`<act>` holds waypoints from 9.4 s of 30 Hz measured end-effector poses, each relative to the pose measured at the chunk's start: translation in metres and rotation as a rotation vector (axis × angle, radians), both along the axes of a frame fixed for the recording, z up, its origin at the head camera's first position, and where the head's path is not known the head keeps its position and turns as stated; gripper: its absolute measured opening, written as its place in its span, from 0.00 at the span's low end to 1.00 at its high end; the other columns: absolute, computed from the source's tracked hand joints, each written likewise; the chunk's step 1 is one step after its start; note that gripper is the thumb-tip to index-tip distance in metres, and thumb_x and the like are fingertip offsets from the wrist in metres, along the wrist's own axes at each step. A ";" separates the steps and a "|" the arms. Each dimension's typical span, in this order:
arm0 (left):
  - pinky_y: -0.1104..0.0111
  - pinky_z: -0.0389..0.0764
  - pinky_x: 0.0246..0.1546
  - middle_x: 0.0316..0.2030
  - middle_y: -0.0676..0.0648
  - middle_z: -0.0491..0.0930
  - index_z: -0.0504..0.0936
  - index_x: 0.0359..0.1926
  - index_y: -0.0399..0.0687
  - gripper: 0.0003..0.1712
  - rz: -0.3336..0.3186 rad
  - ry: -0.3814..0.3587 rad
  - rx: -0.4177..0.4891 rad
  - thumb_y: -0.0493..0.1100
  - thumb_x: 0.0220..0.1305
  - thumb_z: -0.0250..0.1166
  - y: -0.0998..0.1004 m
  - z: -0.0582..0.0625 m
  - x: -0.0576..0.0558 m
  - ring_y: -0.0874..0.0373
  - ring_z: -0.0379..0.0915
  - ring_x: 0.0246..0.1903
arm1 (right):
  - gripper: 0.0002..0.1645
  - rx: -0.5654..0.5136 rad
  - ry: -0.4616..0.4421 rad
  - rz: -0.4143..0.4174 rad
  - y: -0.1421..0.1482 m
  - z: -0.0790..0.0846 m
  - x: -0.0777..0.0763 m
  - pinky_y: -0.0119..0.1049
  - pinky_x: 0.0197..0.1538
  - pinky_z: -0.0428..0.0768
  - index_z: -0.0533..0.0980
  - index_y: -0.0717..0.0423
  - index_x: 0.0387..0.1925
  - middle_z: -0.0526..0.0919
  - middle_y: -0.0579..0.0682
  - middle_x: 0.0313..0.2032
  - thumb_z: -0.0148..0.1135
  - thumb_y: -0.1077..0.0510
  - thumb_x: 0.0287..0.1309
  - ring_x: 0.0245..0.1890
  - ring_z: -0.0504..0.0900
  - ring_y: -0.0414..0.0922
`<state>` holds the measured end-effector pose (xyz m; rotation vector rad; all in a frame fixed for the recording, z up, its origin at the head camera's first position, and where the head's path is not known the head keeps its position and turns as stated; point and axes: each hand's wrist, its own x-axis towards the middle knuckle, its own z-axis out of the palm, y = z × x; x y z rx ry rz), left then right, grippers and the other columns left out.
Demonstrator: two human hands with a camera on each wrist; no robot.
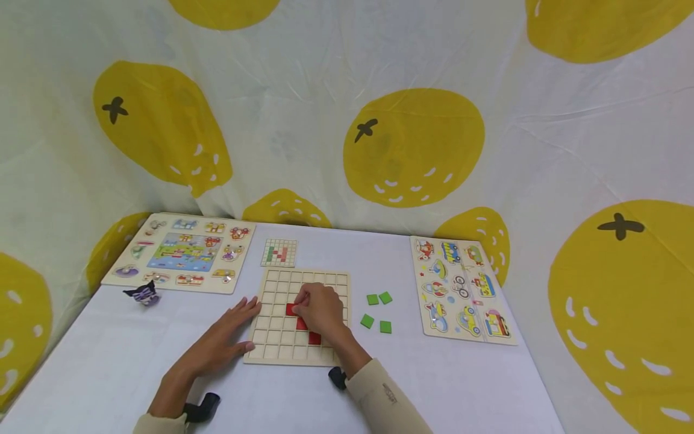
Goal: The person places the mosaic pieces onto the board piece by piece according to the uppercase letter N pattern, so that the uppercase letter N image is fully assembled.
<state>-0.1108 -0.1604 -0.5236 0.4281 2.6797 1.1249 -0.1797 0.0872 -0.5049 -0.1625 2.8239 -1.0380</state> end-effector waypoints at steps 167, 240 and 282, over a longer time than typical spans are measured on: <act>0.41 0.42 0.85 0.85 0.46 0.52 0.60 0.83 0.47 0.50 -0.026 0.005 -0.019 0.40 0.66 0.75 -0.002 -0.002 -0.001 0.41 0.39 0.86 | 0.04 -0.039 -0.091 0.048 -0.018 0.011 -0.036 0.34 0.33 0.79 0.88 0.43 0.33 0.85 0.41 0.28 0.78 0.55 0.59 0.31 0.81 0.42; 0.41 0.43 0.85 0.85 0.44 0.54 0.62 0.82 0.45 0.50 -0.010 0.016 -0.025 0.40 0.64 0.75 0.000 -0.003 -0.002 0.40 0.40 0.86 | 0.14 0.137 0.065 -0.096 0.157 0.000 -0.024 0.40 0.45 0.70 0.85 0.45 0.31 0.81 0.46 0.29 0.86 0.61 0.48 0.39 0.75 0.47; 0.41 0.41 0.85 0.86 0.47 0.51 0.60 0.83 0.48 0.51 -0.009 -0.019 -0.026 0.40 0.65 0.75 0.001 -0.001 -0.001 0.41 0.38 0.86 | 0.09 -0.088 0.026 0.086 0.010 0.014 -0.009 0.34 0.31 0.76 0.84 0.43 0.28 0.84 0.39 0.24 0.81 0.56 0.56 0.29 0.80 0.39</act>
